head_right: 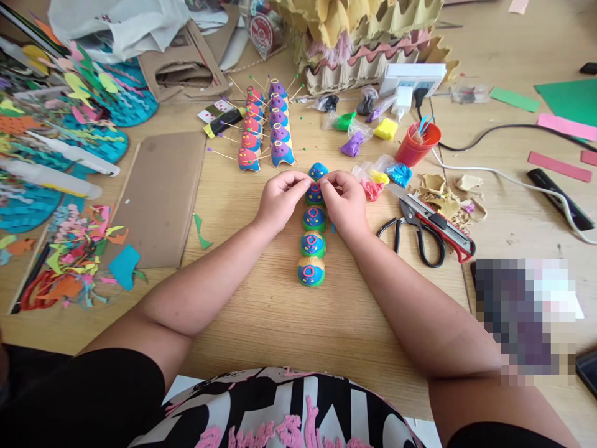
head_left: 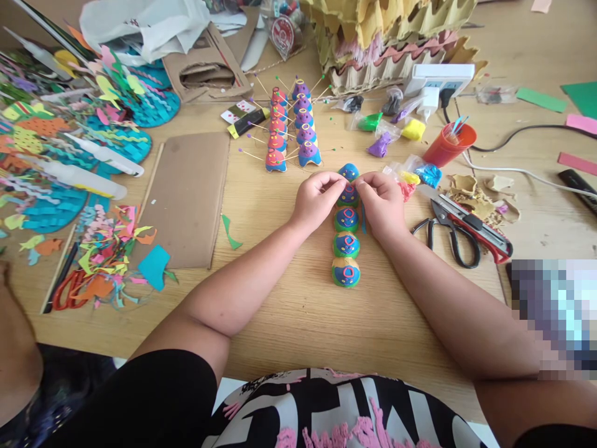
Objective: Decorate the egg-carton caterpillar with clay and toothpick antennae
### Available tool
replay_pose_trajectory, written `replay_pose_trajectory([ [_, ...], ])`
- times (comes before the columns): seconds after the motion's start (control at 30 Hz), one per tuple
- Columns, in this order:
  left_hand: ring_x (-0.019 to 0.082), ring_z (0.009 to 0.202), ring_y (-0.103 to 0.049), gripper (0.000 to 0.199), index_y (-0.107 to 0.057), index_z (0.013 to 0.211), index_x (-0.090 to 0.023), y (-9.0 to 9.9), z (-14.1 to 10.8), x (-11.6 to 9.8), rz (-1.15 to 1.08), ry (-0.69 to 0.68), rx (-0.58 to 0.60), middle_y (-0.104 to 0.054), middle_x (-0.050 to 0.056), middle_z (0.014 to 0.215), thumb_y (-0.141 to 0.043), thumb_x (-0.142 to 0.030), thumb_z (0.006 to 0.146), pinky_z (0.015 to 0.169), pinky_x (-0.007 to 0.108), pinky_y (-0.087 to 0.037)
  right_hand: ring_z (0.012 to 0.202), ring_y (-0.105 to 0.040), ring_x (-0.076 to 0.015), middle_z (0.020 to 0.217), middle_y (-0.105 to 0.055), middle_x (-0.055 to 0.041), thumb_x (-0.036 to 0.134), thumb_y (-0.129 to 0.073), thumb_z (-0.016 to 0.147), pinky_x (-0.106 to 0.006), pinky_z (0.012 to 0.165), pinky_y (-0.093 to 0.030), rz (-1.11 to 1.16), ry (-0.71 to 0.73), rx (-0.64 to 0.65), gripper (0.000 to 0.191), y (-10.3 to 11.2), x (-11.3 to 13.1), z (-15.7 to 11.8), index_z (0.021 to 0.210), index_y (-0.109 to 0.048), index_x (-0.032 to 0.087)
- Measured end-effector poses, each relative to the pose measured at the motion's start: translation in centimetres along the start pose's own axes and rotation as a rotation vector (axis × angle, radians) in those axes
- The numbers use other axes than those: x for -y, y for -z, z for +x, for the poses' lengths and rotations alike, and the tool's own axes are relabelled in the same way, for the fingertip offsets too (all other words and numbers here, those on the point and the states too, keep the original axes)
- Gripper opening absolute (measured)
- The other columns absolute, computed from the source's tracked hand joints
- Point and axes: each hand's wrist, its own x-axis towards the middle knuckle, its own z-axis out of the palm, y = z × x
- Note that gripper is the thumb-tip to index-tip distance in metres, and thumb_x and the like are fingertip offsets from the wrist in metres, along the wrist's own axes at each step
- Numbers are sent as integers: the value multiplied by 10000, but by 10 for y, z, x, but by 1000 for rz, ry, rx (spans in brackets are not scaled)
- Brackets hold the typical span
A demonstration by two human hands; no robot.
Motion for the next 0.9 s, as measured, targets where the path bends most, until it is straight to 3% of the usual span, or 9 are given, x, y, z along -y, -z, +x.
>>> replay_pose_trajectory([
  [0.27, 131, 827, -674, 98, -763, 845, -183, 0, 0, 0, -1, 0, -8, -767, 18, 872, -693, -215, 904, 823, 259, -536, 776, -606, -137, 790, -646, 0, 223, -668, 835, -314, 790, -521, -1, 10, 1, 91, 0, -1, 0, 746, -670, 206],
  [0.63, 139, 877, -695, 110, -772, 865, -186, -1, 0, -1, -28, -31, -11, -777, 25, 909, -690, -245, 908, 864, 264, -550, 758, -621, -133, 809, -687, 7, 171, -666, 831, -287, 715, -522, 37, -10, 15, 56, 0, 1, -1, 796, -674, 215],
  [0.9, 177, 1014, -722, 309, -821, 877, -228, 2, -2, -6, 83, -126, 11, -780, 50, 955, -651, -461, 987, 991, 326, -557, 847, -645, -138, 899, -703, 8, 242, -620, 898, -300, 808, -526, 108, 40, -10, 58, 0, -16, 6, 889, -676, 232],
])
